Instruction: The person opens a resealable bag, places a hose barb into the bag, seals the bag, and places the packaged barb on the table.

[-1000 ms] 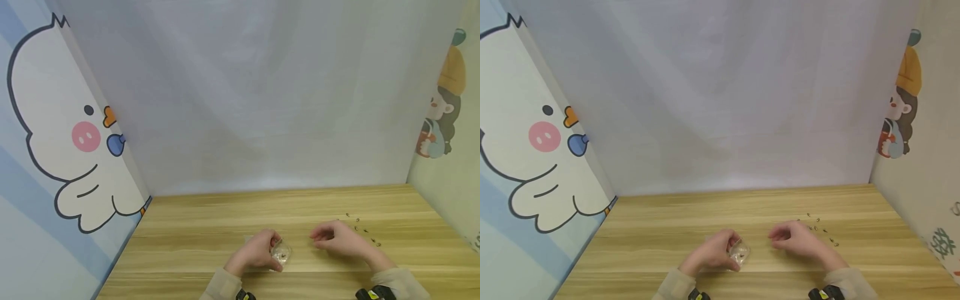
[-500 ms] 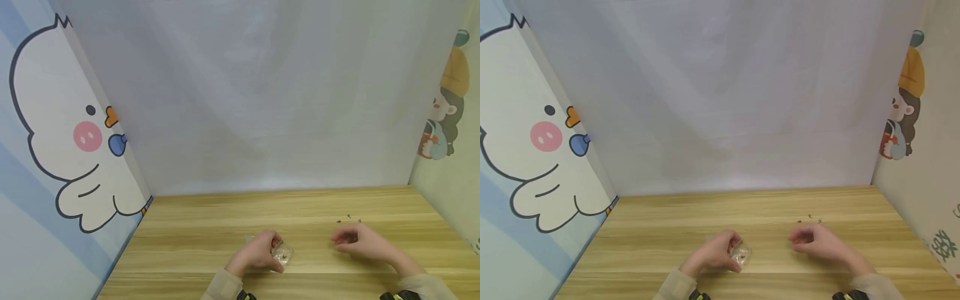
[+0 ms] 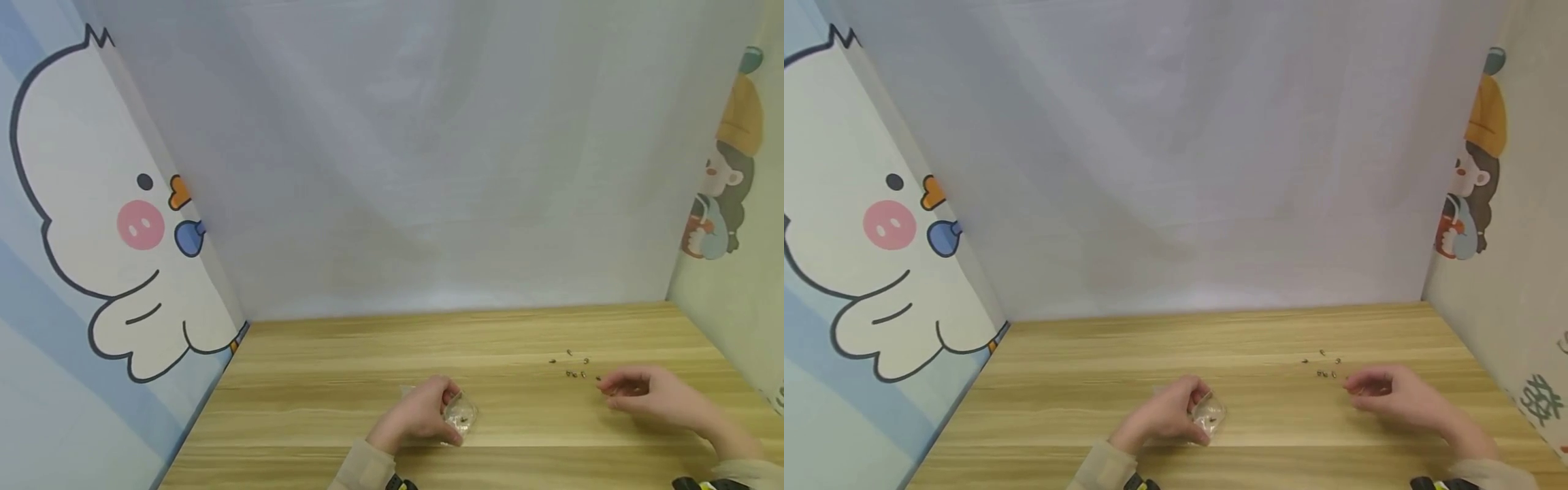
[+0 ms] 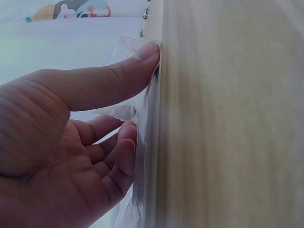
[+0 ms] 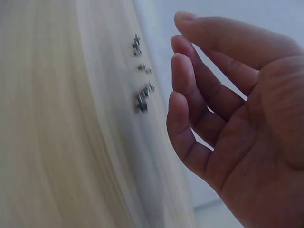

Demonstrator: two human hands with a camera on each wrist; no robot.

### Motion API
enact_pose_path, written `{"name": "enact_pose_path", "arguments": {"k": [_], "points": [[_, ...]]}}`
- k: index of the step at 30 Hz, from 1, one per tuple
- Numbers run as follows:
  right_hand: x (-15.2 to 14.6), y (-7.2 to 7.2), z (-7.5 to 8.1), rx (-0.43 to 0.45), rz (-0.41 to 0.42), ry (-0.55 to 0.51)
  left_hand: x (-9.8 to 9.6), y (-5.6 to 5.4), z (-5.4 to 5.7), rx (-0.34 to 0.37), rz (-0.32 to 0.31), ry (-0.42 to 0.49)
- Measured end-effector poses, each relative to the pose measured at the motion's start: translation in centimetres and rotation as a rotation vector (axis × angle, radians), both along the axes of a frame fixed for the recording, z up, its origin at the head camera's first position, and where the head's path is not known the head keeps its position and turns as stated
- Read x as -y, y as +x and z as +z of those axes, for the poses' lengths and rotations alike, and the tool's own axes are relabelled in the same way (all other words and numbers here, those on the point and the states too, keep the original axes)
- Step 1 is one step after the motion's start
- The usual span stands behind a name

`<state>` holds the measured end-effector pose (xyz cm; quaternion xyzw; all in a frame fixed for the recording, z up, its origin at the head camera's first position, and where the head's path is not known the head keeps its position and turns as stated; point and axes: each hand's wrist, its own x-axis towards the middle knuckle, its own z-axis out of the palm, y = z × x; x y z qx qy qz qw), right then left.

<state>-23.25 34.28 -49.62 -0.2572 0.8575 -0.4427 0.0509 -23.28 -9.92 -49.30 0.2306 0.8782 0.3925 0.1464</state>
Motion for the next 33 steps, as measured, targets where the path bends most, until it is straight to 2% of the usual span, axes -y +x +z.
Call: {"name": "enact_pose_path", "arguments": {"k": [6, 11, 17, 25, 33], "points": [[-3.0, 0.6, -0.2, -0.008, -0.087, 0.036, 0.1, 0.1, 0.1, 0.020, 0.003, 0.010], [-4.2, 0.9, -0.4, 0.002, -0.130, 0.072, 0.1, 0.1, 0.3, 0.005, -0.008, 0.001], [-3.9, 0.8, -0.6, 0.025, -0.092, 0.101, 0.0, 0.2, 0.4, -0.001, -0.017, 0.003], [-3.5, 0.1, -1.1, 0.005, -0.015, 0.071, 0.1, 0.3, 0.4, 0.000, -0.009, -0.005], [-3.5, 0.1, -1.3, 0.029, -0.019, 0.086, 0.1, 0.3, 0.3, -0.003, -0.008, -0.008]]}}
